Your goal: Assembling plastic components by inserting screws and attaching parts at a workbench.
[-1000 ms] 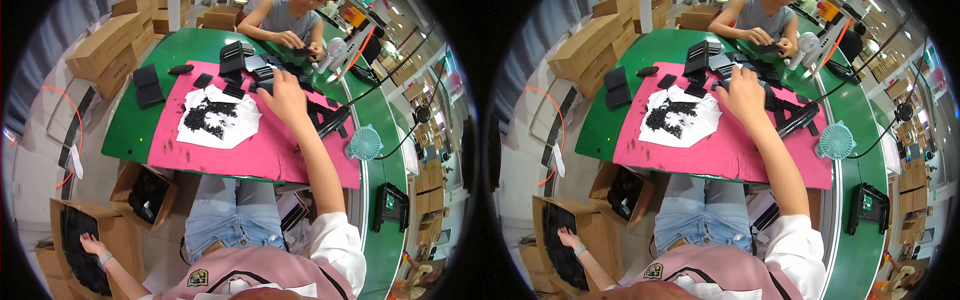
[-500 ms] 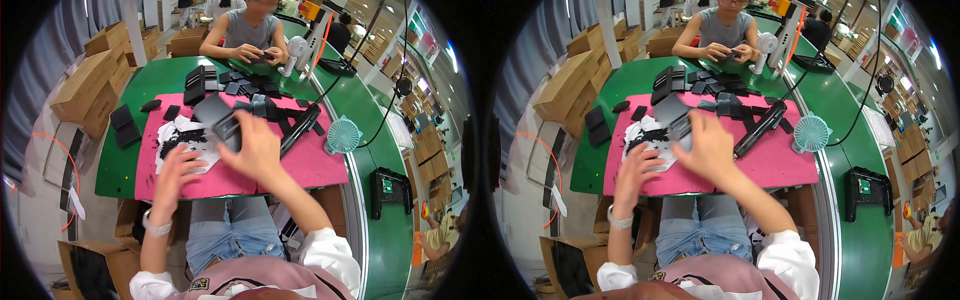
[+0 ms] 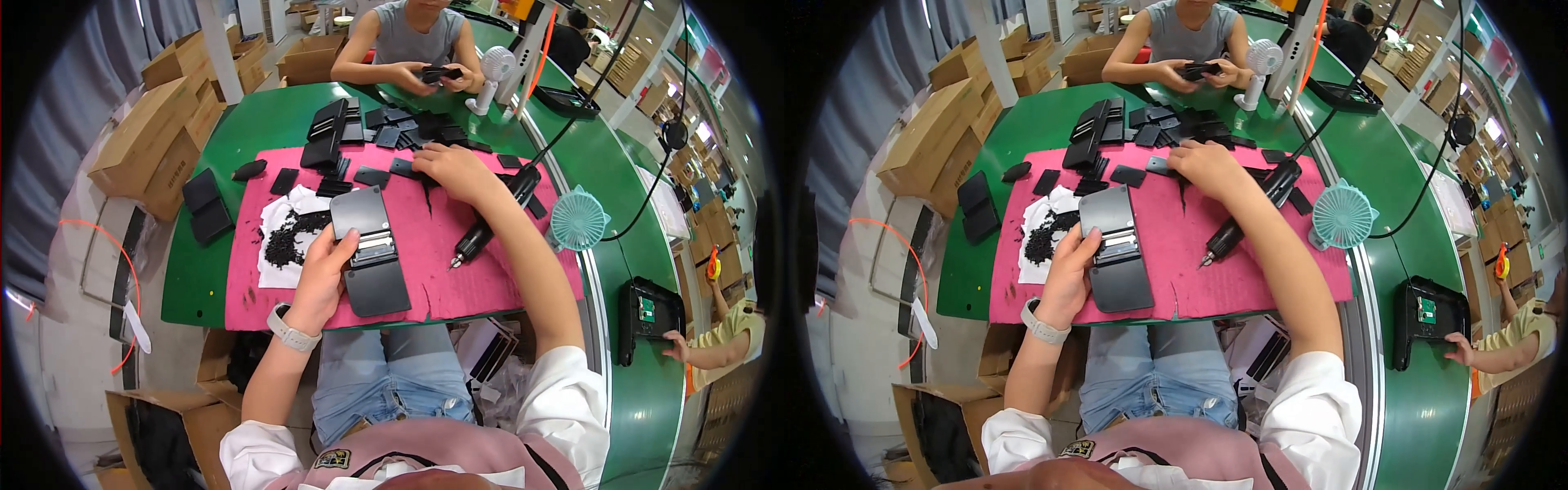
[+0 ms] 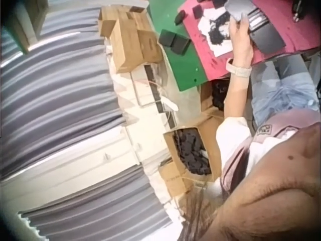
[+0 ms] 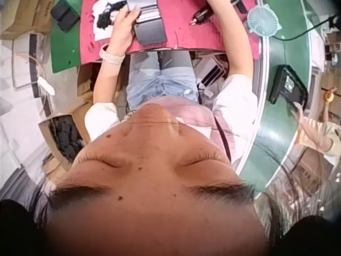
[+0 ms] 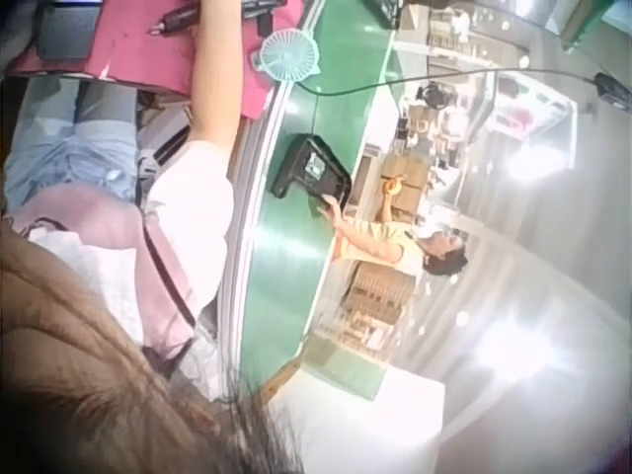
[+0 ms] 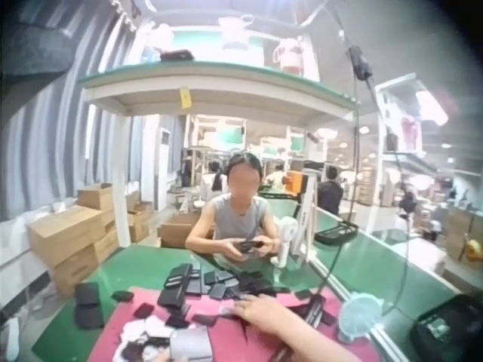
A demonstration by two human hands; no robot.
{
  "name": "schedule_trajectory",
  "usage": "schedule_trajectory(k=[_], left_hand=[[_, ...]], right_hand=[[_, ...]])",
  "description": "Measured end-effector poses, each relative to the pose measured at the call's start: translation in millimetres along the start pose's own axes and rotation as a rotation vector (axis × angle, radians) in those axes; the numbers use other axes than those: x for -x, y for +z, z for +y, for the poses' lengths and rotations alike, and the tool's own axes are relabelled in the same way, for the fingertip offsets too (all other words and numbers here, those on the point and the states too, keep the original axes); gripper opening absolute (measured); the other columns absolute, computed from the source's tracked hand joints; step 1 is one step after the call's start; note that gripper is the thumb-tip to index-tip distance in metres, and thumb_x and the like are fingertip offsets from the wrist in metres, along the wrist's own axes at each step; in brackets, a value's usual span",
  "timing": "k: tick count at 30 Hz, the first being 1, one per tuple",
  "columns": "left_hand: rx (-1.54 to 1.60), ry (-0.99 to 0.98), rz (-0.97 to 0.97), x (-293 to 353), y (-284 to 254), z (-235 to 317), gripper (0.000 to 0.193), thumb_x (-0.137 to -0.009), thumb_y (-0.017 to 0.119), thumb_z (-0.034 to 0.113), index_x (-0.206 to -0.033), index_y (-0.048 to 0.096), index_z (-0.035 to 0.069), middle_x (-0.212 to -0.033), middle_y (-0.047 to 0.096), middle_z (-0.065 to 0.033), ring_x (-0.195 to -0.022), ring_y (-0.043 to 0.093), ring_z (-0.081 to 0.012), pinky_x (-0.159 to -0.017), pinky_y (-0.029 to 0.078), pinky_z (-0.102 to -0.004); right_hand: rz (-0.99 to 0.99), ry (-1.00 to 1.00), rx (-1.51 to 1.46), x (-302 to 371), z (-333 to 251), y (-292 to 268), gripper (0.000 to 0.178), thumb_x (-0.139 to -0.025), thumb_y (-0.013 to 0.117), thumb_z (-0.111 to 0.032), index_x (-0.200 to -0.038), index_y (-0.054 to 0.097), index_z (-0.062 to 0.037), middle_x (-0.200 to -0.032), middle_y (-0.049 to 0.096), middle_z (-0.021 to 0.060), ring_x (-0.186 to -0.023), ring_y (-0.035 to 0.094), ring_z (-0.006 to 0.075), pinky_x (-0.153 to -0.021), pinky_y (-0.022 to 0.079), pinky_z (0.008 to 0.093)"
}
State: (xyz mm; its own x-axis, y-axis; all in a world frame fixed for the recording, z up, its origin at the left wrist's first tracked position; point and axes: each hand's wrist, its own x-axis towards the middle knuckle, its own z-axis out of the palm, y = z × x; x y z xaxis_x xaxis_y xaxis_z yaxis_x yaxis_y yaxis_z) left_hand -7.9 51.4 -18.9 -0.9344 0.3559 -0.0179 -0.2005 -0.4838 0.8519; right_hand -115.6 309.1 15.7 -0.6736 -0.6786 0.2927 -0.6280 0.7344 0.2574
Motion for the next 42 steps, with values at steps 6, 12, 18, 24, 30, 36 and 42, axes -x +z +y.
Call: schedule_trajectory(k=[6,12,18,24,30,36,42], left_hand=[[0.040,-0.032,0.004,1,-3,-2,0.033,-0.096,0.054,0.026,-0.119,0.051,0.002,-0.106,0.059,-0.0023,-0.094,0.056,-0.0088,-0.083,0.045,-0.0253],[0.001,0.039,0.032,2,-6,-4,0.036,-0.096,0.054,0.029,-0.119,0.051,0.001,-0.104,0.060,-0.0024,-0.093,0.055,-0.0080,-0.083,0.044,-0.0239],[-0.092,0.101,0.012,2,-6,-8,0.041,-0.095,0.055,0.033,-0.121,0.050,0.002,-0.104,0.059,-0.0015,-0.092,0.054,-0.0069,-0.083,0.043,-0.0226],[-0.082,0.102,-0.004,1,-2,-11,0.038,-0.094,0.056,0.029,-0.120,0.051,0.001,-0.104,0.059,-0.0015,-0.091,0.055,-0.0070,-0.080,0.045,-0.0219],[-0.474,0.110,0.009,1,2,-11,0.030,-0.089,0.061,0.022,-0.109,0.057,0.000,-0.088,0.062,-0.0070,-0.078,0.059,-0.0108,-0.067,0.048,-0.0267],[-1.450,0.858,0.252,-3,15,-2,0.019,-0.076,0.069,0.021,-0.080,0.059,0.005,-0.071,0.055,-0.0081,-0.068,0.057,-0.0253,-0.055,0.047,-0.0359],[-1.882,0.578,0.516,-7,-24,34,0.013,-0.075,0.069,0.014,-0.079,0.062,0.004,-0.081,0.057,-0.0092,-0.077,0.058,-0.0280,-0.062,0.048,-0.0376]], right_hand=[[-0.189,0.051,-0.232,5,22,-6,0.033,-0.066,0.062,0.004,-0.098,0.065,-0.0058,-0.102,0.063,0.0076,-0.101,0.058,0.0280,-0.085,0.049,0.0367],[0.177,0.376,-0.644,11,-18,-36,0.015,-0.078,0.067,-0.004,-0.093,0.069,-0.0005,-0.086,0.058,0.0069,-0.074,0.059,0.0187,-0.067,0.046,0.0280],[0.166,0.305,-1.171,11,-110,-57,0.016,-0.079,0.067,-0.005,-0.095,0.071,-0.0018,-0.084,0.057,0.0031,-0.076,0.055,0.0114,-0.066,0.044,0.0240],[0.269,0.260,-1.093,13,-122,-23,0.017,-0.078,0.069,-0.008,-0.093,0.070,-0.0023,-0.083,0.054,0.0049,-0.076,0.055,0.0166,-0.065,0.044,0.0271],[0.452,0.291,-0.589,16,-126,-39,0.025,-0.076,0.067,-0.005,-0.101,0.062,-0.0059,-0.082,0.058,0.0105,-0.072,0.060,0.0272,-0.060,0.049,0.0358],[0.554,0.942,0.139,76,-65,-65,0.021,-0.083,0.066,-0.021,-0.095,0.065,-0.0048,-0.066,0.063,0.0061,-0.052,0.058,0.0219,-0.049,0.045,0.0336],[0.167,1.228,0.007,111,-31,-24,0.074,-0.082,0.053,-0.061,-0.119,0.051,0.0026,-0.074,0.065,0.0227,-0.066,0.064,0.0407,-0.062,0.050,0.0446]])
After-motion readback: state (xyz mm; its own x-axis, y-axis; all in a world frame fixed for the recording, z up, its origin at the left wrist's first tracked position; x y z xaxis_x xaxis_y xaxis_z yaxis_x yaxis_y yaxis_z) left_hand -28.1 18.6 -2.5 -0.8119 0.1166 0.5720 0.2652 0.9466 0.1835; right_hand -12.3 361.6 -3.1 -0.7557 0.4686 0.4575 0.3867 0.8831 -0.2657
